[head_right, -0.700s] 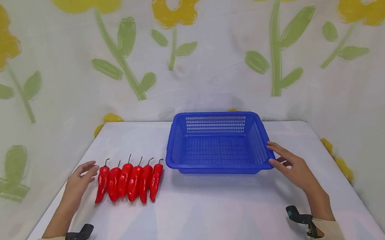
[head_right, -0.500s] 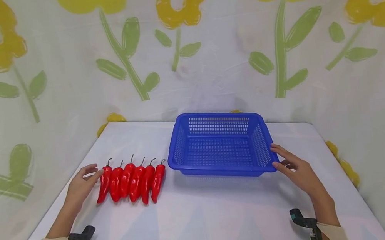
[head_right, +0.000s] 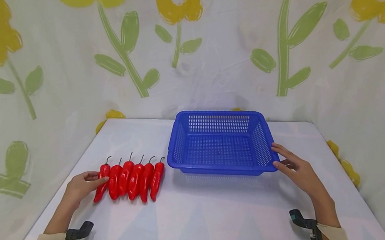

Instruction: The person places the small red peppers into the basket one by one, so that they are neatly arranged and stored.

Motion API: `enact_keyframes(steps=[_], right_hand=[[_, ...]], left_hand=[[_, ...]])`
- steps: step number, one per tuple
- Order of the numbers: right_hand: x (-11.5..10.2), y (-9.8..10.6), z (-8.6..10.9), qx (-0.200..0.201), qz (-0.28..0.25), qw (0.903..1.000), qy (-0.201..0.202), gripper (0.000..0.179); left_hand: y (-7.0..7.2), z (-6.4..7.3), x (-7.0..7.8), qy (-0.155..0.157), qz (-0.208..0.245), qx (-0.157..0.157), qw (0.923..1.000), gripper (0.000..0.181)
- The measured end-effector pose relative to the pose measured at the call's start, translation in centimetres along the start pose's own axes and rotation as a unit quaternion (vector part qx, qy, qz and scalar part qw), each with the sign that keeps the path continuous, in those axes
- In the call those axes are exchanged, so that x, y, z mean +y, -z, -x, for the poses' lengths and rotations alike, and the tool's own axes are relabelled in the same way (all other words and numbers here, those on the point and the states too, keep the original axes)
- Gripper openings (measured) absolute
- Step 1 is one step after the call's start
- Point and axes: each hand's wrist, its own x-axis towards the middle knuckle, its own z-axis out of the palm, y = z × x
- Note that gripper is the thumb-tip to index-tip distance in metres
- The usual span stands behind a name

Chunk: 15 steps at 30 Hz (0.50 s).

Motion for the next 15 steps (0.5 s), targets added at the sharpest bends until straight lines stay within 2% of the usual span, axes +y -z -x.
enact_keyframes(steps=[4,7,15], right_hand=[[-0.1,0.2,0.0,-0.004,-0.01,0.9999,0.002,0.057],[-0.1,0.2,0.0,-0.007,-0.017,0.9998,0.002,0.057],[-0.2,0.3,-0.2,-0.003,-0.017,0.9998,-0.003,0.058]], left_hand=[[0.3,0.0,-0.2,0.009,0.018,-0.008,0.9998,0.075],[0.3,0.2,-0.2,0.016,0.04,-0.003,0.9991,0.078],[0.4,0.5,1.2,0.002,0.073,0.02,0.9971,0.084]])
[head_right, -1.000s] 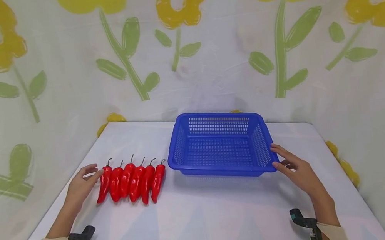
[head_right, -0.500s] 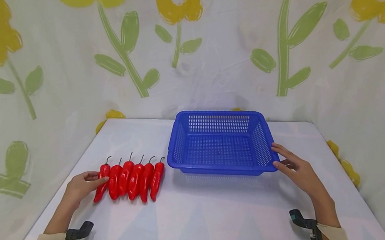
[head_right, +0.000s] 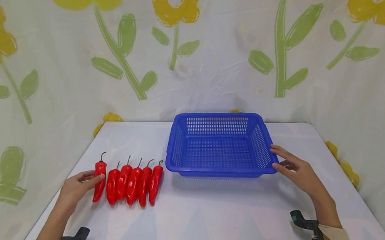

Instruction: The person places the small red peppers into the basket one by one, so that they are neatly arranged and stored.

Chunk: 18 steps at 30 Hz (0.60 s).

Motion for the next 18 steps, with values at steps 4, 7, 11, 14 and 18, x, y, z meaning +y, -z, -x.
enact_keyframes(steps=[4,7,11,14,18], right_hand=[[-0.1,0.6,-0.2,-0.019,0.02,0.9995,0.015,0.057],[-0.2,1.2,-0.7,-0.043,0.033,0.9984,0.019,0.057],[-0.2,1.8,-1.2,-0.065,0.033,0.997,0.024,0.058],[-0.1,2.2,-1.2,-0.07,0.035,0.9966,0.024,0.057],[-0.1,2.5,-1.2,-0.074,0.039,0.9963,0.022,0.058]], left_hand=[[-0.3,0.3,1.1,-0.017,-0.001,0.01,0.9998,0.083],[-0.4,0.8,2.2,-0.029,0.003,0.003,0.9996,0.08],[-0.7,1.5,3.8,-0.042,0.014,-0.024,0.9987,0.081],[-1.2,1.7,4.9,-0.053,0.022,-0.033,0.9978,0.08],[-1.8,1.8,6.3,-0.065,0.055,-0.046,0.9953,0.078]])
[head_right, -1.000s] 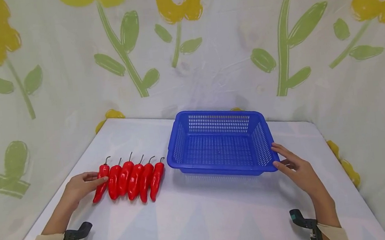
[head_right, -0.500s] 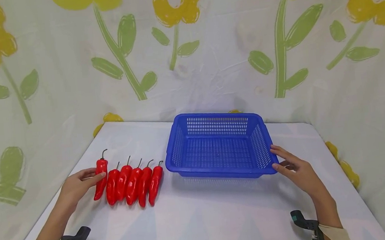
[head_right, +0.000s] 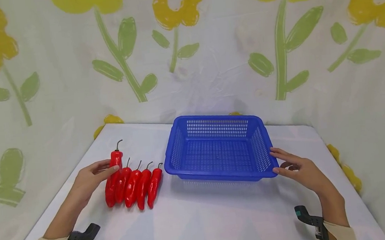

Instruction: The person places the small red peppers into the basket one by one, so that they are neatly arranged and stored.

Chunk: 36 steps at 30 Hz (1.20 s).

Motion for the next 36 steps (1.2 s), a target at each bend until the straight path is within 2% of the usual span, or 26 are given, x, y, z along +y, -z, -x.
enact_keyframes(steps=[4,10,17,24,30,36], right_hand=[[-0.3,0.1,-0.1,-0.003,0.0,1.0,-0.006,0.058],[-0.5,0.0,-0.3,-0.009,-0.005,0.9997,-0.021,0.061],[-0.2,-0.2,-0.1,-0.004,-0.018,0.9994,-0.028,0.061],[0.3,-0.3,0.1,0.001,-0.022,0.9993,-0.031,0.06],[0.2,-0.3,0.2,-0.003,-0.019,0.9993,-0.03,0.06],[0.0,-0.2,0.1,-0.001,-0.02,0.9994,-0.029,0.06]], left_hand=[[-0.9,-0.1,1.0,-0.003,0.029,-0.014,0.9995,0.077],[-2.4,-0.6,2.8,-0.017,0.041,-0.031,0.9985,0.075],[-4.0,-1.6,4.8,-0.022,0.054,-0.051,0.997,0.075],[-5.7,-2.9,7.1,-0.034,0.093,-0.09,0.991,0.069],[-7.0,-3.7,8.5,-0.021,0.125,-0.119,0.9848,0.067],[-8.3,-4.3,9.9,-0.011,0.138,-0.133,0.9814,0.065]])
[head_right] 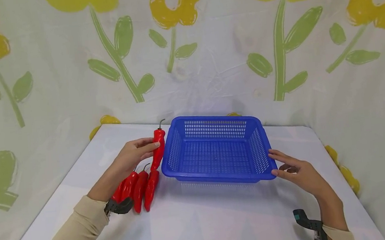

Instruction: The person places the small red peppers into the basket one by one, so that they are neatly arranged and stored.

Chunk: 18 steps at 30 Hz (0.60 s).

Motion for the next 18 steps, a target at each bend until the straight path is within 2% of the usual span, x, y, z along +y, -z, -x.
enact_keyframes(steps=[5,12,18], right_hand=[[0.2,-0.1,0.0,0.001,-0.006,1.0,-0.002,0.059],[0.3,-0.2,-0.1,0.003,-0.012,0.9999,-0.003,0.06],[0.3,-0.2,0.0,0.006,-0.005,1.0,0.006,0.058]], left_hand=[[-1.3,-1.1,0.8,0.011,0.005,-0.018,0.9998,0.066],[-3.4,-2.4,1.7,0.008,0.015,-0.047,0.9988,0.062],[-4.9,-3.9,2.6,0.003,0.006,-0.079,0.9968,0.058]])
